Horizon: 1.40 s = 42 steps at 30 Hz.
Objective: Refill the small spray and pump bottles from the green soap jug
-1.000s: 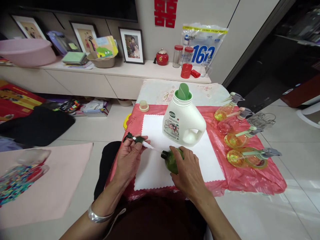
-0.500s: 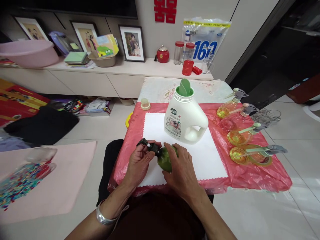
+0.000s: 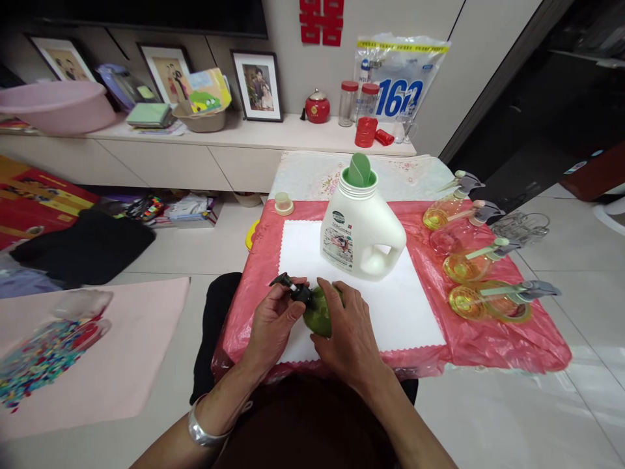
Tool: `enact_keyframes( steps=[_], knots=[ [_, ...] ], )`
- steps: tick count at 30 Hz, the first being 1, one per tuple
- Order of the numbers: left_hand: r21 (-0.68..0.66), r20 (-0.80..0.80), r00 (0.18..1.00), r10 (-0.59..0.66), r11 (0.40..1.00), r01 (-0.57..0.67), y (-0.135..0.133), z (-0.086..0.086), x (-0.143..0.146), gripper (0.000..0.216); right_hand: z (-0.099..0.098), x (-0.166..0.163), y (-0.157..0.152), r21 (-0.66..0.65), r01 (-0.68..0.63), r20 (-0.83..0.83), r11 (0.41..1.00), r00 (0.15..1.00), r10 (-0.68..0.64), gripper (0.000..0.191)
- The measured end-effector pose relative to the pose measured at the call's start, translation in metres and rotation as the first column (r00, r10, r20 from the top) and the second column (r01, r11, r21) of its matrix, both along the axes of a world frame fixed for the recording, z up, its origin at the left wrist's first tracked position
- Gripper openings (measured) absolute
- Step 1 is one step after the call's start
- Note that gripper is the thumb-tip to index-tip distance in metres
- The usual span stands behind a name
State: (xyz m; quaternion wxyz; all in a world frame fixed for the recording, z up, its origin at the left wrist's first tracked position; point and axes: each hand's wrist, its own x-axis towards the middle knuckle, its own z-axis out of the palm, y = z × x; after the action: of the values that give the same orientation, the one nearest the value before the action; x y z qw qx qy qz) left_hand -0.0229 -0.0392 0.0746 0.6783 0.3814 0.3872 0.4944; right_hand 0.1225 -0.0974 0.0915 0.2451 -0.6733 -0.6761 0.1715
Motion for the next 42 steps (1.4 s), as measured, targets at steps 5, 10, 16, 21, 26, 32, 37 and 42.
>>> enact_keyframes(
  steps=[5,10,16,21,26,32,37,42],
  knots=[
    [-0.052,-0.024,1.000,0.013,0.999,-0.014,0.002,-0.002,-0.003,0.039,-0.002,-0.004,-0.001,-0.022,0.005,-0.051,1.000,0.999,-0.007,0.091],
    [0.009,0.089,0.995,-0.041,0.999,0.041,0.001,-0.002,-0.005,0.033,-0.002,-0.005,0.000,-0.040,0.024,-0.116,0.999,0.993,-0.029,0.091],
    [0.040,0.055,0.998,0.011,0.999,-0.013,0.000,0.000,-0.002,0.037,-0.002,-0.007,-0.002,-0.021,0.029,-0.173,0.999,0.984,-0.032,0.091],
    [0.045,0.002,1.000,-0.026,0.999,0.026,0.004,0.002,-0.007,0.033,-0.003,-0.007,-0.002,-0.041,0.034,-0.200,0.999,0.979,-0.042,0.091],
    [0.077,0.050,0.991,-0.126,0.990,0.121,0.002,0.002,-0.009,0.033,-0.004,-0.005,-0.002,-0.043,0.052,-0.247,0.998,0.967,-0.061,0.092],
    [0.132,-0.053,0.998,0.030,0.991,-0.023,0.005,0.007,-0.006,0.034,-0.005,-0.007,-0.003,-0.036,0.032,-0.267,0.999,0.963,-0.040,0.091],
    [0.072,-0.008,0.995,-0.098,0.993,0.098,0.006,0.009,-0.012,0.030,-0.007,-0.006,-0.003,-0.046,0.045,-0.293,0.998,0.954,-0.056,0.094],
    [0.136,0.009,0.988,-0.156,0.979,0.154,0.003,0.006,-0.013,0.037,-0.007,-0.008,-0.001,-0.032,0.057,-0.330,0.998,0.942,-0.064,0.094]
  ],
)
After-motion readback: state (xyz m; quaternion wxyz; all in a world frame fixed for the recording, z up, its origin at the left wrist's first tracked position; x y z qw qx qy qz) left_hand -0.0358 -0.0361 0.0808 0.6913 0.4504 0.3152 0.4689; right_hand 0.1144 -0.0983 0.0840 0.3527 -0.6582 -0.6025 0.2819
